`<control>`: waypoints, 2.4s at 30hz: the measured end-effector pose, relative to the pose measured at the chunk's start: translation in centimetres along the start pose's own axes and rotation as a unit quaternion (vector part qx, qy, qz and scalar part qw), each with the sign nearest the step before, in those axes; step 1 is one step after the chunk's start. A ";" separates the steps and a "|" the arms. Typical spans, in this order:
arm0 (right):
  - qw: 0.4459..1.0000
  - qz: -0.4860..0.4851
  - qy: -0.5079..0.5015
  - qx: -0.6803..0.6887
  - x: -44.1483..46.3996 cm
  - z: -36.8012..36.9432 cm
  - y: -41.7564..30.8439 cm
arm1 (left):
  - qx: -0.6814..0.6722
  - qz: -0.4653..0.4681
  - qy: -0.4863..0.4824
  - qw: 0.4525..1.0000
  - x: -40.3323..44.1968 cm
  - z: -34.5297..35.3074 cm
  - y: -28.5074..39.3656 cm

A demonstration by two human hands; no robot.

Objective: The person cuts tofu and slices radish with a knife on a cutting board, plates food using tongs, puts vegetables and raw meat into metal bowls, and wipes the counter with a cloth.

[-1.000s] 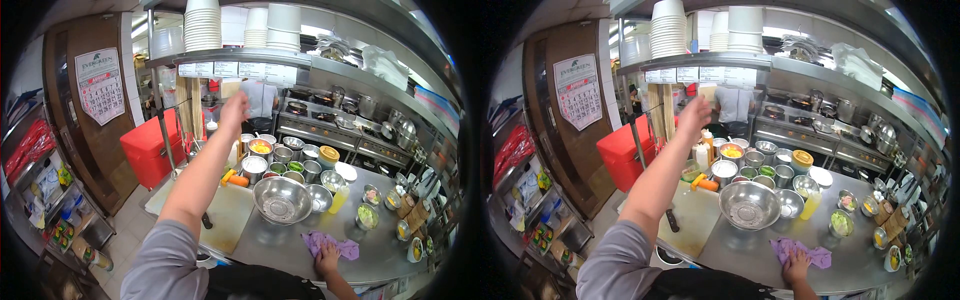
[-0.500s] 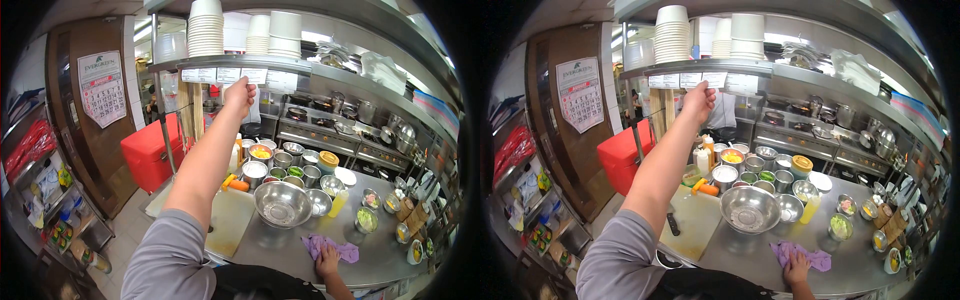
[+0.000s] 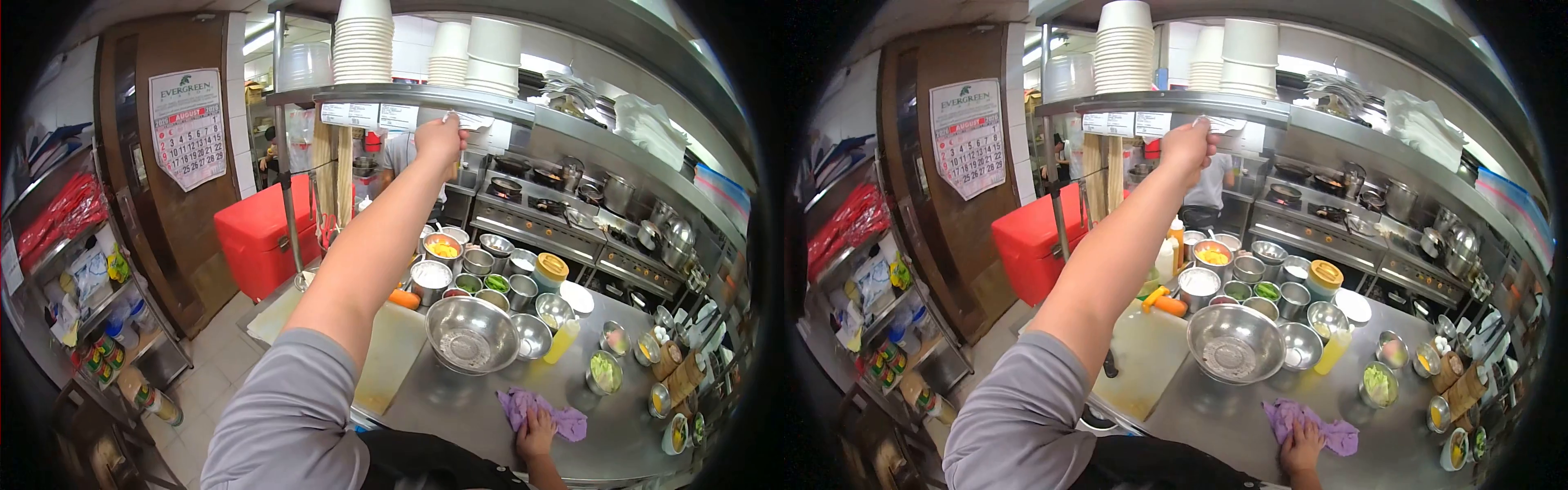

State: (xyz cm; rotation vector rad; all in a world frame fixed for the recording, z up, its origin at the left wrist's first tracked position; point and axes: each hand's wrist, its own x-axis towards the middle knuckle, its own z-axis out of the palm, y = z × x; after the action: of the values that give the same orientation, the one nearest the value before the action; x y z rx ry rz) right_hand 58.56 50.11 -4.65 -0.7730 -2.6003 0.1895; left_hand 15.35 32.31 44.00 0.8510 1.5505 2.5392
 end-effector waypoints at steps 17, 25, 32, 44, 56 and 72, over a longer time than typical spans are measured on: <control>1.000 0.006 0.008 -0.013 -0.2 0.4 0.1 | 0.024 -0.011 -0.044 0.999 0.9 -1.5 -2.2; 1.000 0.011 0.025 -0.006 -0.3 1.3 0.8 | -0.066 -0.074 0.047 0.994 1.3 -3.5 -2.6; 1.000 0.015 0.023 0.006 -0.2 0.8 0.4 | -0.264 -0.014 0.143 0.954 5.9 -8.5 -2.0; 0.999 0.023 0.029 0.006 -0.2 0.1 -0.1 | -0.132 0.025 0.009 0.991 0.6 -6.1 -3.3; 0.999 0.012 0.033 0.000 0.0 0.7 0.5 | -0.045 0.030 0.004 0.999 1.1 -0.4 -2.2; 1.000 0.006 0.023 0.007 0.2 0.3 0.1 | -0.297 0.018 0.124 0.947 8.4 -14.9 -2.2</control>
State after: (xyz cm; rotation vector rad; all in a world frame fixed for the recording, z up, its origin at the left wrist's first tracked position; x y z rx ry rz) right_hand 58.30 50.31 -4.86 -0.7802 -2.5486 0.1900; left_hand 0.67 23.94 40.58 0.4965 0.7054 2.9644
